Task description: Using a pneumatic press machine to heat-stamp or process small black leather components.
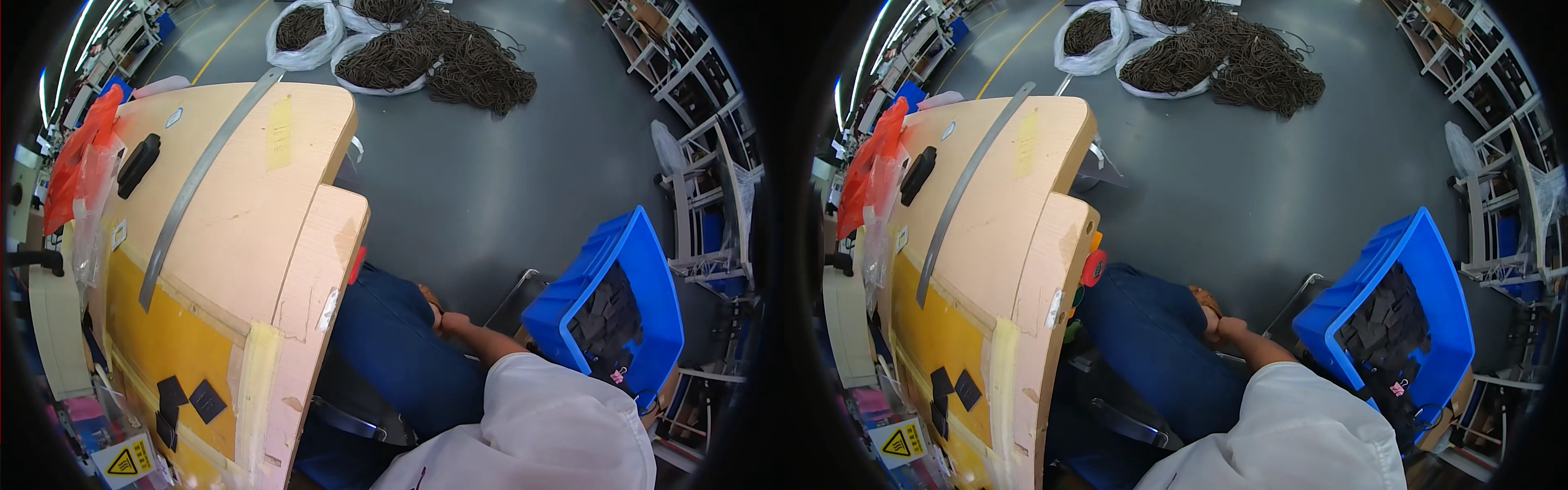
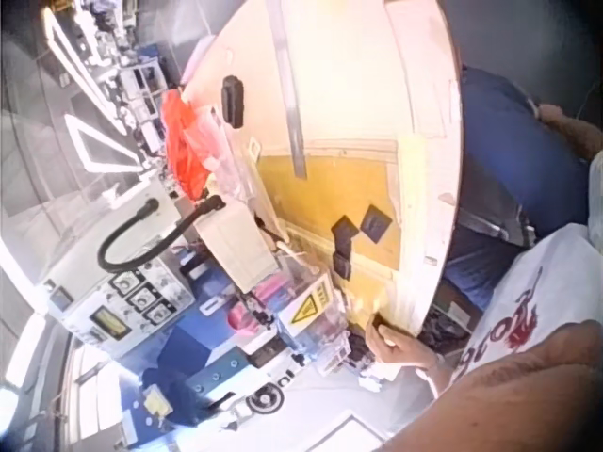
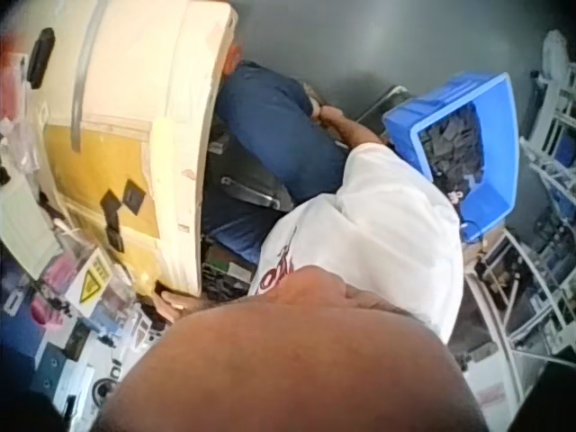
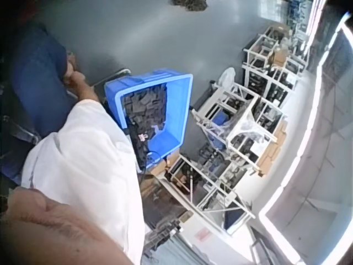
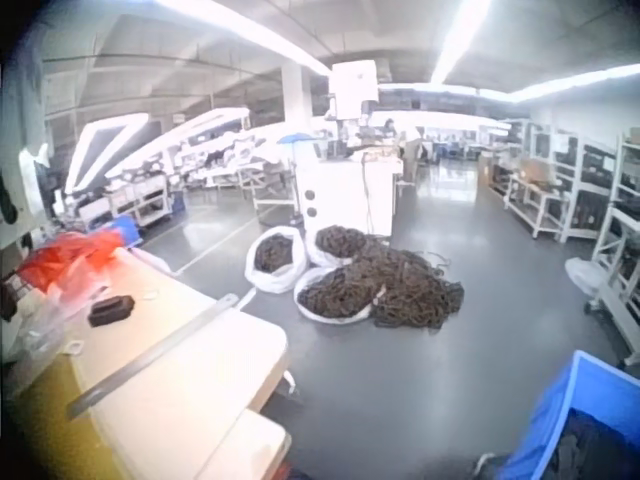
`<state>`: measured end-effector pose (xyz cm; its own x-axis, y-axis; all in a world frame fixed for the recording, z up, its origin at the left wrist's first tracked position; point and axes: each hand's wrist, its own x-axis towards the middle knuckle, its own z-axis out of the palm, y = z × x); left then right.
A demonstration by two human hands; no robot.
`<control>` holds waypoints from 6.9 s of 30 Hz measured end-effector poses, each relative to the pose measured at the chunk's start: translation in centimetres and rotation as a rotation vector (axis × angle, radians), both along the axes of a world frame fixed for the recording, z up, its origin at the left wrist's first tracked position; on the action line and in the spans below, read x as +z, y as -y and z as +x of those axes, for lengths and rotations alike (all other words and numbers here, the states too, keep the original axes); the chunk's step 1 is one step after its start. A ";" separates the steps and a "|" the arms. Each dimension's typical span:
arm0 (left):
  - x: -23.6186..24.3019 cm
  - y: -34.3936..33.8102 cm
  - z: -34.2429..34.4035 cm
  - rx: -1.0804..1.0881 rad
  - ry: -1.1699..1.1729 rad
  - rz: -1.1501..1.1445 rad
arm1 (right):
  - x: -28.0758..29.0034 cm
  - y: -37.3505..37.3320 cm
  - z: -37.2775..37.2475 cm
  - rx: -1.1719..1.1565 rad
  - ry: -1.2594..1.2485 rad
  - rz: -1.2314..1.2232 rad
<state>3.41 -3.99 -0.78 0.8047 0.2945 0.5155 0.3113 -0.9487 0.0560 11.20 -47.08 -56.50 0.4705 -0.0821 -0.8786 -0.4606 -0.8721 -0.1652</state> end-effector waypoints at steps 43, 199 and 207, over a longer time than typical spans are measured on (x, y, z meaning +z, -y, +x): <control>-1.0 -4.2 -3.5 -0.034 0.345 -0.611 | 2.9 2.3 7.5 -0.567 0.445 0.675; -1.6 -13.8 2.0 -0.150 0.020 0.157 | 55.2 -41.0 7.9 0.724 1.028 0.966; -1.9 -13.8 2.0 -0.153 0.072 0.132 | 56.0 -39.8 7.9 1.098 1.370 0.701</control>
<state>5.42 9.80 -2.73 0.7948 0.0980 0.5989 0.1627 -0.9852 -0.0547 19.05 -7.28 -0.49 0.3672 0.8578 0.3597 0.9172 -0.2697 -0.2931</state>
